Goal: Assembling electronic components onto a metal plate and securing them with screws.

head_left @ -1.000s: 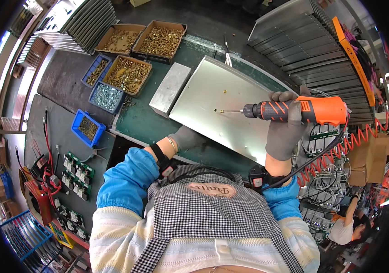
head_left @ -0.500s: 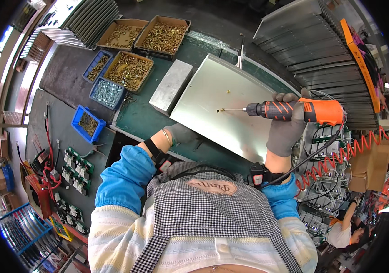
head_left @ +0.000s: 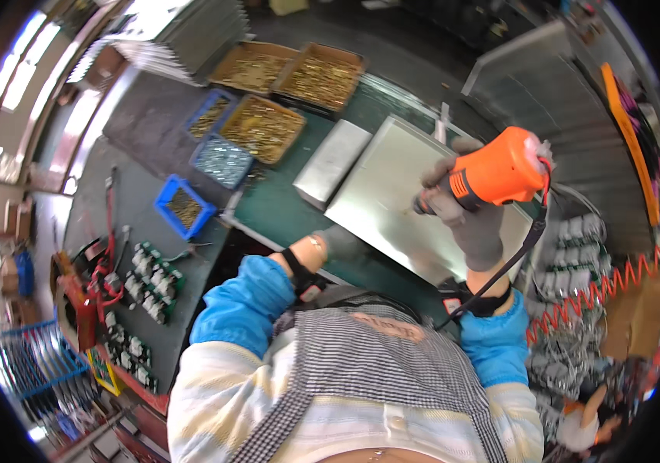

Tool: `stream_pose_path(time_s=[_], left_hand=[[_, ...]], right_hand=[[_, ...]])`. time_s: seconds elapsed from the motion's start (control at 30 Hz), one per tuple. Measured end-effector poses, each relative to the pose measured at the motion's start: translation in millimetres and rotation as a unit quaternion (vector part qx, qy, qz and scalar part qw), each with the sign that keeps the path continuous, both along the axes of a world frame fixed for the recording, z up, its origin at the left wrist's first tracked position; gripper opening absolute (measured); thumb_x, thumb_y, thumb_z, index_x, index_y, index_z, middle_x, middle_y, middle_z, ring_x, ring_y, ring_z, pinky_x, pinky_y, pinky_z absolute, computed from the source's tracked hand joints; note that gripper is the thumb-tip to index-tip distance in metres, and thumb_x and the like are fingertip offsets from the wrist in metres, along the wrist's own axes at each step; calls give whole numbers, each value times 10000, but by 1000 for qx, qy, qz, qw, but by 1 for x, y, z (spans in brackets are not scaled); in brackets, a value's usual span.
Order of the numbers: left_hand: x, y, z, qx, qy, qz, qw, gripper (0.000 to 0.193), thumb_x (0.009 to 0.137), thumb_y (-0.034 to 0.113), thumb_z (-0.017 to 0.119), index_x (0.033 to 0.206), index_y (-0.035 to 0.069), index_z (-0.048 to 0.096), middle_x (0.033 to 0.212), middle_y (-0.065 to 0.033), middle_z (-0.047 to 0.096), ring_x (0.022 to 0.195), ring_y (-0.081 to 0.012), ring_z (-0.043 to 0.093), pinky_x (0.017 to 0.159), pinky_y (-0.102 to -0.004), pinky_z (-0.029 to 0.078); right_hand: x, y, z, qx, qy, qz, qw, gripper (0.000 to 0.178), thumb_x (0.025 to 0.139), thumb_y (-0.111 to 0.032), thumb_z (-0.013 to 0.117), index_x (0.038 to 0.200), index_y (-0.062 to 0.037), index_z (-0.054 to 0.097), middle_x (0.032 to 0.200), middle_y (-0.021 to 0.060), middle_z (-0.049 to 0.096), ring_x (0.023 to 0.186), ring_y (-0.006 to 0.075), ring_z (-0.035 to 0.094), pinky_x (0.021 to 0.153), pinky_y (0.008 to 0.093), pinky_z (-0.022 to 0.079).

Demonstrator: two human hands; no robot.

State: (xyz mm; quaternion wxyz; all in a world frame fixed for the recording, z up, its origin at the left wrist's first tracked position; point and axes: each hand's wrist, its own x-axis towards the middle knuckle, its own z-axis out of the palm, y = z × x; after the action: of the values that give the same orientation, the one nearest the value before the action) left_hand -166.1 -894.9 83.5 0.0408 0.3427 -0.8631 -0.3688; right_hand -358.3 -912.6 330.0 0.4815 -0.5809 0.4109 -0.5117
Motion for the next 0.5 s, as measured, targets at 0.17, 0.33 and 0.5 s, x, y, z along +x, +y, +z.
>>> stream_pose_path(time_s=[0.17,0.33,0.5], left_hand=[[16,7,24,33,78,6,996,382,833,329,675,1136,98,705,1122,-126,691,1060,-318,637,959,-418,476],[109,17,92,224,61,220,948,401,817,216,692,1186,59,673,1062,-155,701,972,-294,658,900,-402,511],[221,-20,130,1,-95,556,826,397,813,295,701,1122,46,697,1112,-171,706,1041,-315,676,902,-396,523]], right_hand=[[10,2,2,25,27,-16,999,659,655,-15,807,1245,14,514,832,49,672,743,140,663,688,286,556],[1,-11,-8,-126,-65,103,984,892,740,-14,782,1490,-10,299,923,46,638,854,171,649,845,367,558],[-4,-8,-17,-44,-67,55,995,823,733,-11,713,1460,0,325,873,42,630,831,170,650,875,388,564]])
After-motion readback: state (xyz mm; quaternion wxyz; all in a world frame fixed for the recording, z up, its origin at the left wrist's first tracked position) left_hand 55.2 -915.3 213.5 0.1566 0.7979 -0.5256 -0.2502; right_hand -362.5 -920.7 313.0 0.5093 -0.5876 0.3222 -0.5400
